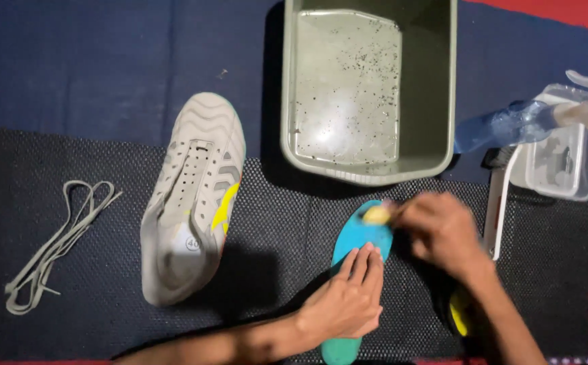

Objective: The person scrubs an orange shoe insole with a yellow sponge, then wipes it with a dark cloth. They flip the insole over and scrub the teal underside with the sponge, applying liquid from a spray bottle to the sponge during the process.

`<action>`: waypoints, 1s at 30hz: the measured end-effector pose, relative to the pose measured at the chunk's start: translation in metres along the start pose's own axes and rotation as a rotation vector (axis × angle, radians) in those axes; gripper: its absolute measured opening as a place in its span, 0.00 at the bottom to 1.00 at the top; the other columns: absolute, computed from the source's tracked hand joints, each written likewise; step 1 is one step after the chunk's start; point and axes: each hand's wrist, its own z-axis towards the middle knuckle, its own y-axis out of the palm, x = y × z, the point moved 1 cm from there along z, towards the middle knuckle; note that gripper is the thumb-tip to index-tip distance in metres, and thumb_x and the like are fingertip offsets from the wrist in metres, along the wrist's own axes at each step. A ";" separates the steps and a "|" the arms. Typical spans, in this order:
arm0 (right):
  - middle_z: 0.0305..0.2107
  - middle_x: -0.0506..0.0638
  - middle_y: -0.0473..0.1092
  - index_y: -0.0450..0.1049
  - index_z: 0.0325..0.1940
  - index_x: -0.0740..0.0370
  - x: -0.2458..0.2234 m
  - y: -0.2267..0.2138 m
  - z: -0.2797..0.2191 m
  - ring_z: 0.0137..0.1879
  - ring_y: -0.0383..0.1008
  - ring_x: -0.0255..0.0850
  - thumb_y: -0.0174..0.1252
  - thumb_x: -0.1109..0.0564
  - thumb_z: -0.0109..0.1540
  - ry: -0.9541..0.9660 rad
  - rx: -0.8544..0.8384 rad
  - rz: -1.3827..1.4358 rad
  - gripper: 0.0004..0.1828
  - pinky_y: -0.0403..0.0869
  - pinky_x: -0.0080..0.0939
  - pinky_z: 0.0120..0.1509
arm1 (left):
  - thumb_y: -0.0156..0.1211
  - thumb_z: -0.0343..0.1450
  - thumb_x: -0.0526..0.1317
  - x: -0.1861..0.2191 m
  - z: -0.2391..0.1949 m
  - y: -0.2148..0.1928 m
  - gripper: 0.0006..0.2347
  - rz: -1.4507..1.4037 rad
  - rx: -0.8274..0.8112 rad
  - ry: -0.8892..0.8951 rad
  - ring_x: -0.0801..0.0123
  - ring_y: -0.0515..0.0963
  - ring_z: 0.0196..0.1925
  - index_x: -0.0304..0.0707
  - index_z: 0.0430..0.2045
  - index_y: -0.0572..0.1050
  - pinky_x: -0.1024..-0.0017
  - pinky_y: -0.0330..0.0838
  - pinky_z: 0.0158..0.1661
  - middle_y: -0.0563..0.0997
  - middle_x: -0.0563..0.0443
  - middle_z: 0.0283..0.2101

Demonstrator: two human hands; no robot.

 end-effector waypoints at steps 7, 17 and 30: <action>0.34 0.49 0.74 0.79 0.41 0.46 -0.021 0.014 -0.002 0.33 0.70 0.42 0.56 0.61 0.50 -0.130 0.074 -0.036 0.18 0.71 0.42 0.34 | 0.52 0.64 0.59 0.008 0.002 -0.004 0.38 0.118 -0.086 0.053 0.35 0.71 0.66 0.19 0.60 0.69 0.47 0.63 0.67 0.71 0.26 0.62; 0.27 0.46 0.70 0.75 0.34 0.48 -0.029 0.009 0.001 0.27 0.66 0.42 0.56 0.57 0.57 -0.060 0.178 -0.064 0.05 0.67 0.44 0.31 | 0.43 0.71 0.45 0.007 0.005 -0.005 0.24 0.068 0.019 -0.026 0.46 0.76 0.63 0.26 0.57 0.74 0.59 0.69 0.63 0.76 0.36 0.58; 0.23 0.41 0.69 0.73 0.31 0.47 -0.010 0.005 0.012 0.22 0.64 0.37 0.55 0.59 0.55 -0.004 0.205 -0.065 0.05 0.66 0.41 0.26 | 0.48 0.70 0.38 0.003 0.006 -0.012 0.20 -0.142 0.117 -0.129 0.56 0.77 0.64 0.25 0.54 0.74 0.64 0.70 0.63 0.80 0.42 0.55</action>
